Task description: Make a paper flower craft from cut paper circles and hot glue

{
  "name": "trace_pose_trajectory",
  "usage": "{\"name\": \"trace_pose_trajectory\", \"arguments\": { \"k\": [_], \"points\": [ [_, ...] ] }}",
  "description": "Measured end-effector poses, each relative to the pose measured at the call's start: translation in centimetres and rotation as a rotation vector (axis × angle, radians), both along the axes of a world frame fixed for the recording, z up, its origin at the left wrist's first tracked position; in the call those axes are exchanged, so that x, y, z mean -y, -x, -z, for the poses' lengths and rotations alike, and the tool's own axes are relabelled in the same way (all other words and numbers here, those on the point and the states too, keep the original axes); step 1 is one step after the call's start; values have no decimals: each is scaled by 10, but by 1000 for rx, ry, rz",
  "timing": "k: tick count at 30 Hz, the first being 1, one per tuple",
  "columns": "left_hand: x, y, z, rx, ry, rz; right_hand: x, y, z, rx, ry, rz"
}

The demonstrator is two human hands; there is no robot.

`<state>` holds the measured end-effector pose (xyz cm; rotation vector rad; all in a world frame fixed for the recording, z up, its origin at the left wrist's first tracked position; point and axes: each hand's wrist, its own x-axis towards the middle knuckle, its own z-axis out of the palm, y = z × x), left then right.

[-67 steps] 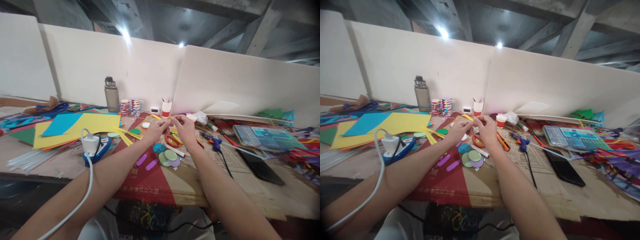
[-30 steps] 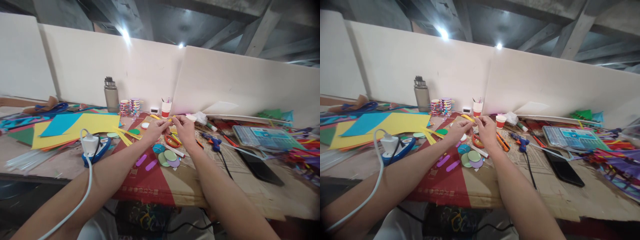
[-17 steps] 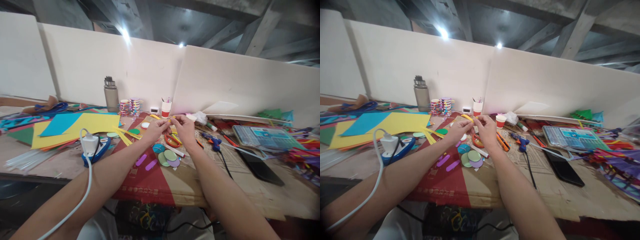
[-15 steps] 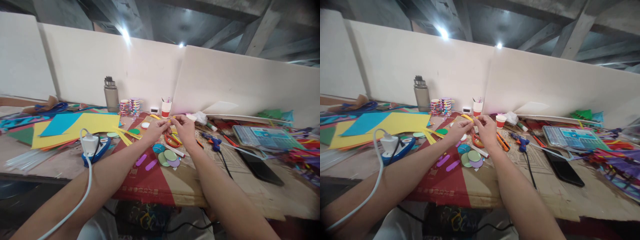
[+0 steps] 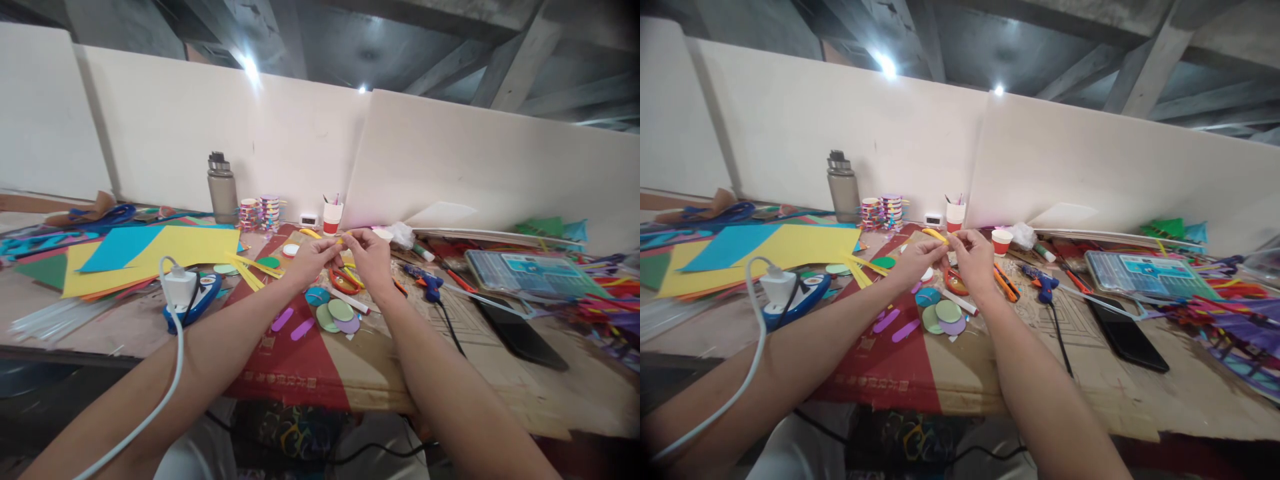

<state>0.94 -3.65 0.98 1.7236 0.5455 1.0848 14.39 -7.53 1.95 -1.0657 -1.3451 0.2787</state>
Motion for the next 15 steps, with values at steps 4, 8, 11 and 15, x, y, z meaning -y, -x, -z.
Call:
{"name": "trace_pose_trajectory", "arguments": {
  "k": [4, 8, 11, 15],
  "points": [
    [1, -1, 0, 21, 16, 8, 1, 1, -1, -4, 12, -3],
    [-2, 0, 1, 27, 9, 7, 2, 1, -2, -3, 25, -5],
    [-5, 1, 2, 6, 2, -14, 0, -2, -2, 21, 44, -14],
    [-10, 3, 0, -43, -4, -37, -3, -6, 0, 59, 55, -18]
  ]
}}
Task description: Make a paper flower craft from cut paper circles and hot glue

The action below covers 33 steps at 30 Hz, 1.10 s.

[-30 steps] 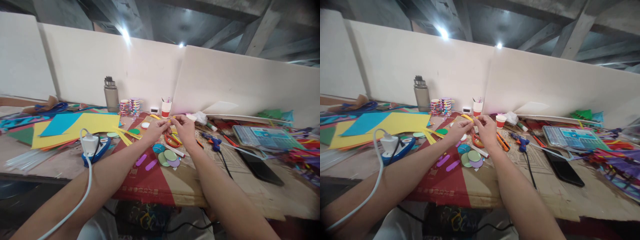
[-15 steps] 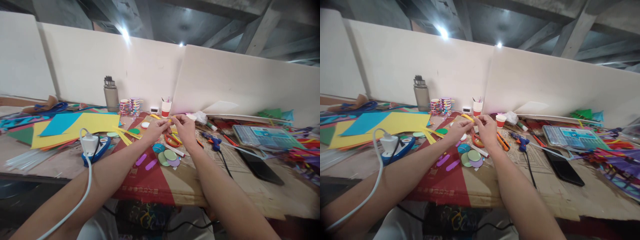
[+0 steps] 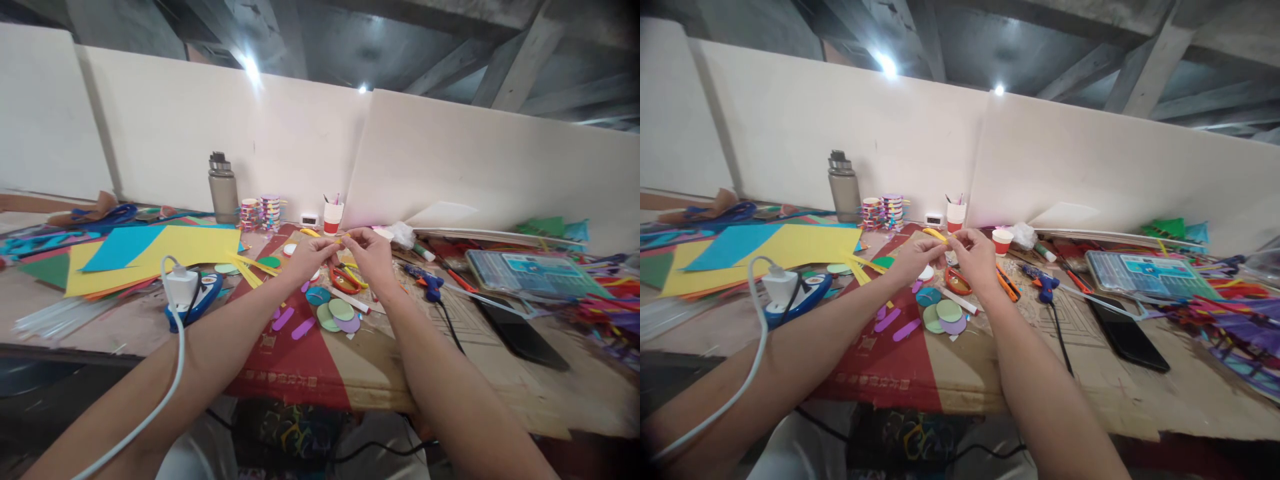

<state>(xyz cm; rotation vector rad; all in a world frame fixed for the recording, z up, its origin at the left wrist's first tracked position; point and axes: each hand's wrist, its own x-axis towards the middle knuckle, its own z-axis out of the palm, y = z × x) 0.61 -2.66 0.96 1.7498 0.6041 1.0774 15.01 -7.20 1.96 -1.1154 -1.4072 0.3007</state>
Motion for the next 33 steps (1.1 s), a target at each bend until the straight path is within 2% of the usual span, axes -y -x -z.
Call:
{"name": "trace_pose_trajectory", "arguments": {
  "k": [6, 9, 14, 18, 24, 28, 33],
  "points": [
    [-12, 6, -3, -86, -57, 0, -2, -3, 1, 36, -3, 47],
    [-17, 12, -4, -44, -47, -39, -1, -4, -1, 18, 11, 73],
    [-22, 18, -3, 120, 98, -89, 0, -5, -3, -29, 48, 73],
    [-22, 18, -4, 282, 288, -41, -3, -5, -2, -55, 97, 64],
    [-18, 17, -10, 484, 464, 10, -1, 2, -1, -44, 204, -36],
    [-17, 15, -10, 530, 447, -7, -1, 8, 4, 25, 288, -111],
    [-9, 13, -14, 498, 430, 1, -8, 9, 15, 31, 278, -151]
  ]
}}
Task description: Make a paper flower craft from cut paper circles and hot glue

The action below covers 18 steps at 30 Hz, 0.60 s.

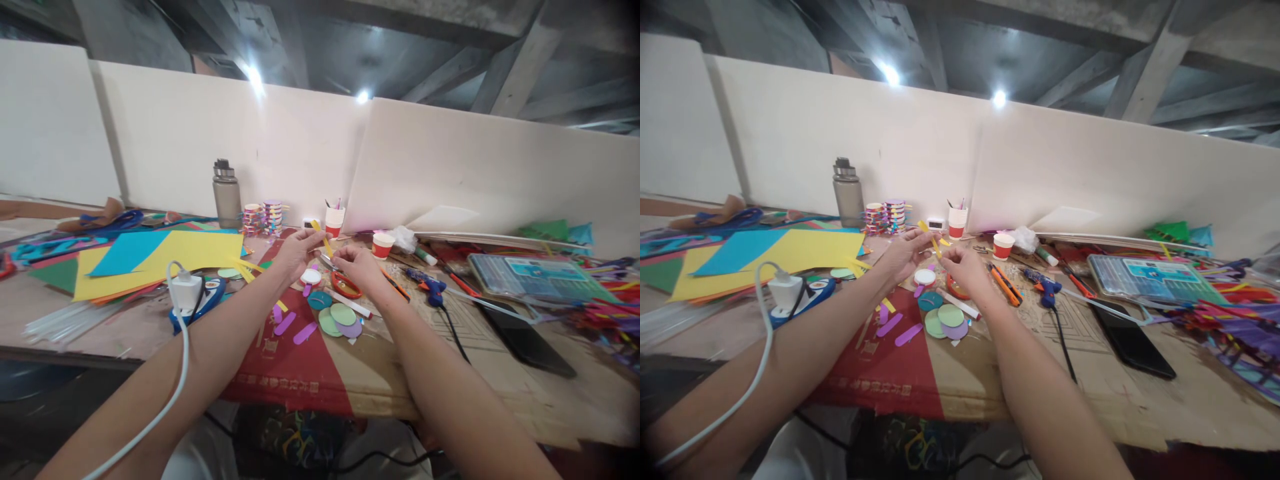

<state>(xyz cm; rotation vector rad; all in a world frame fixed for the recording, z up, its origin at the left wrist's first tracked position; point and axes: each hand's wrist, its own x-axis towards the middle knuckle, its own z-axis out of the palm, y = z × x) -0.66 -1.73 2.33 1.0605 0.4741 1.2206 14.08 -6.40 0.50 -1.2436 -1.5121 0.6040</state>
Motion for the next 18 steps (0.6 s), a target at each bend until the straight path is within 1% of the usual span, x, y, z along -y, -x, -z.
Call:
{"name": "trace_pose_trajectory", "arguments": {
  "k": [4, 11, 18],
  "points": [
    [3, -1, -2, -18, 20, 9, -1, 0, 0, 25, 22, -41],
    [0, -2, -1, -4, 59, 6, 3, 2, -4, 43, 58, -53],
    [-2, 3, -8, 4, 76, -10, 2, 2, -3, 62, 100, -25]
  ]
}}
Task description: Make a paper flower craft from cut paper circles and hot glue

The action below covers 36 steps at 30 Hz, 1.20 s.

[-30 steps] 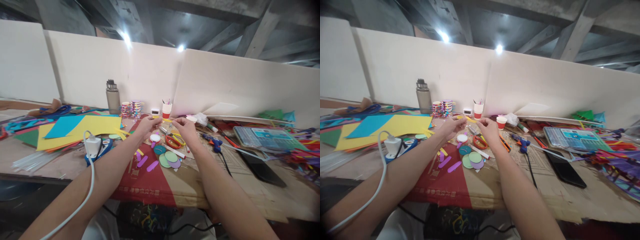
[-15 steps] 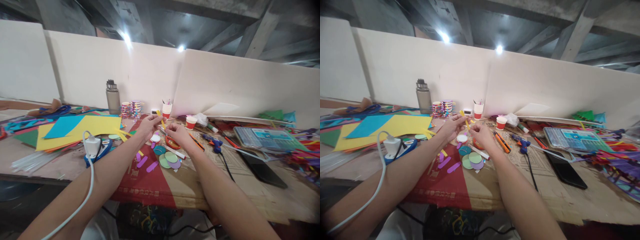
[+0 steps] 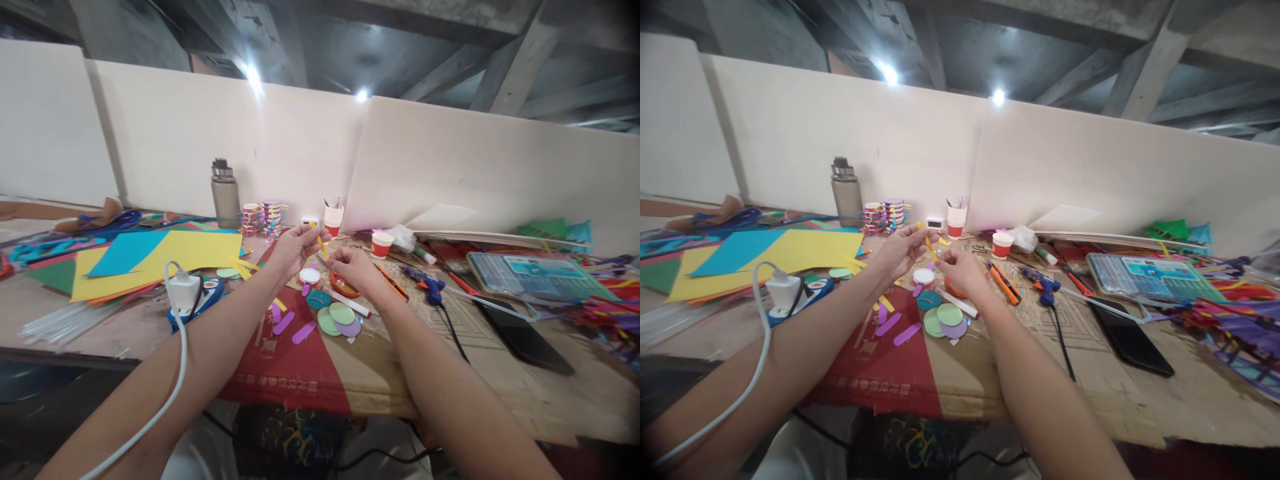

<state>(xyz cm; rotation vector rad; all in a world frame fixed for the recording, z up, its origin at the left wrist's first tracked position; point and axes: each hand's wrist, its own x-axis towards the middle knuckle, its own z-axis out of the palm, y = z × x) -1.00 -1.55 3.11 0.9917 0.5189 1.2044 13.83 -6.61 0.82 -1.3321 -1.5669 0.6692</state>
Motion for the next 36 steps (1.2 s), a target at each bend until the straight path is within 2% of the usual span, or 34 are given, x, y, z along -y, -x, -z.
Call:
{"name": "trace_pose_trajectory", "arguments": {
  "k": [6, 14, 25, 33, 36],
  "points": [
    [-1, 2, -2, 32, 0, -10, 0, 2, 0, -10, -23, 7],
    [-2, 5, -3, 81, 14, -53, 7, 6, -7, -1, 41, -2],
    [0, 1, -4, 211, 195, -106, 7, 7, -4, 62, 8, -2],
    [-1, 0, 1, 180, 190, -108, 3, 4, 0, 58, 17, -13],
    [0, -2, 3, 114, 169, -38, 2, 3, 0, 10, 48, -4]
  ]
}}
